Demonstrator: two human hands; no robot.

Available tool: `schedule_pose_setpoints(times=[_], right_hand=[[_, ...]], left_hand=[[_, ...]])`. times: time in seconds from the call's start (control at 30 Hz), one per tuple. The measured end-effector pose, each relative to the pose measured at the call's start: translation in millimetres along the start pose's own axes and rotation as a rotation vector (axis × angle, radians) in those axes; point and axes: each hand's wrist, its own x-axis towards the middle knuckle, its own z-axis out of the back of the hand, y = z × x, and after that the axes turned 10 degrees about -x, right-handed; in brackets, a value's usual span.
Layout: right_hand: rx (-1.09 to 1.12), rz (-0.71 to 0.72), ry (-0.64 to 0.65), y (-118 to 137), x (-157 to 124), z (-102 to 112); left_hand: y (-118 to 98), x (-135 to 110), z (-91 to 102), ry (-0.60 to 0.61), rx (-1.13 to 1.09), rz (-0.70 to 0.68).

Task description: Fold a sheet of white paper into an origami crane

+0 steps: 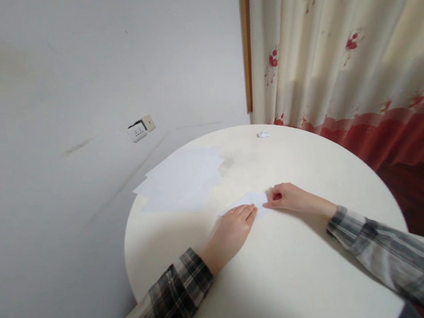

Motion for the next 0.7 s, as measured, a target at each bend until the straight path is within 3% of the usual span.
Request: schedule_pose_setpoints(times=[0.2,0.4,0.5,0.6,0.7], right_hand=[[-0.194,-0.028,0.054,5.8,1.9,2.2],[-0.223,-0.042,0.120,-5.7,5.4,8.0],[-0.224,-0.015,0.037,-1.2,2.8,8.1],[-0.192,0.172,-0.193,12.7,-7.0,1.5],[-0.222,0.436,-0.227,23.5,-20.3,-9.7]], left_hand=[[3.7,-0.6,-6.2,-0.021,0.025,0.001],[6.2,-1.9,-5.9,-0.004,0.040,-0.004],[9.0,-2.1,-3.6,-0.006,0.016,-0.010],[12.7,-2.9,-1.7,-0.032,0.010,-0.063],[14.1,-2.8,-1.0,-0.073,0.042,-0.099]])
